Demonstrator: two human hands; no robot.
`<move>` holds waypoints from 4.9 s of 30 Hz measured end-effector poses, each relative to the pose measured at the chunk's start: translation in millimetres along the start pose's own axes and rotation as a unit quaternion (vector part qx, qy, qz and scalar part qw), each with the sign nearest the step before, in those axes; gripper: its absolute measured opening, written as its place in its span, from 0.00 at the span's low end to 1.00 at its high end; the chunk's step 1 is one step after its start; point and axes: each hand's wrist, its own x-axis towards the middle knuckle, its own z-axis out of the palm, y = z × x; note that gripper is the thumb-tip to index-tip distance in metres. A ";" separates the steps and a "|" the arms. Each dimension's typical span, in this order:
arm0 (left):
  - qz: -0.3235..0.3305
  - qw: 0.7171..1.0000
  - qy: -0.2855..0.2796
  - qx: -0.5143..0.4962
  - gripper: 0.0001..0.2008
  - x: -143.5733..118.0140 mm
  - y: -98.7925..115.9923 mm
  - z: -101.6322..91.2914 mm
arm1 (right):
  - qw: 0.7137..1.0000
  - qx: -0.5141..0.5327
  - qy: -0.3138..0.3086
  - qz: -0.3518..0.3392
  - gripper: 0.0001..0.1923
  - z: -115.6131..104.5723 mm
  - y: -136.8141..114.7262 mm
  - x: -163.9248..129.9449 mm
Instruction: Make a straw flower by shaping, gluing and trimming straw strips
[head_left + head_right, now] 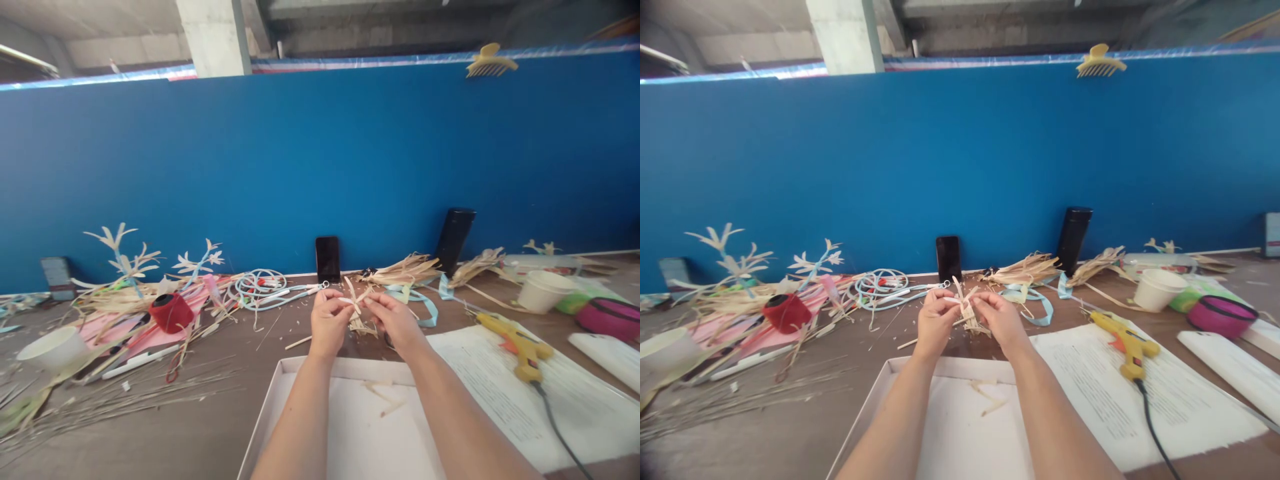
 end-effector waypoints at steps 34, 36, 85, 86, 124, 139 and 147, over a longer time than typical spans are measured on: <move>0.031 0.999 -0.011 0.025 0.04 -1.8 2.1 3.1 | 0.972 -0.191 -0.001 -0.139 0.14 14.1 12.8 -5.5; 0.031 0.999 -0.006 0.024 0.03 -1.5 1.6 3.1 | 0.971 -0.195 -0.003 -0.137 0.14 13.7 14.1 -4.9; -0.101 0.988 0.113 0.033 0.04 4.9 -23.3 -2.6 | 0.754 -0.636 -0.167 0.010 0.08 -27.1 -33.7 -77.2; -0.101 0.988 0.112 0.033 0.04 4.9 -23.4 -2.5 | 0.761 -0.629 -0.159 0.016 0.08 -30.0 -35.2 -76.0; -0.250 0.892 -0.004 -0.376 0.13 12.5 -17.8 -23.9 | 0.941 -0.322 -0.084 -0.054 0.04 15.1 -3.0 2.6; -0.278 0.928 -0.031 -0.245 0.14 8.0 -20.6 -14.0 | 0.899 -0.418 -0.069 -0.111 0.03 -5.3 9.6 -10.9; -0.265 0.926 0.030 -0.268 0.15 10.3 -18.0 -12.5 | 0.987 -0.145 -0.056 -0.024 0.07 11.6 15.6 -6.5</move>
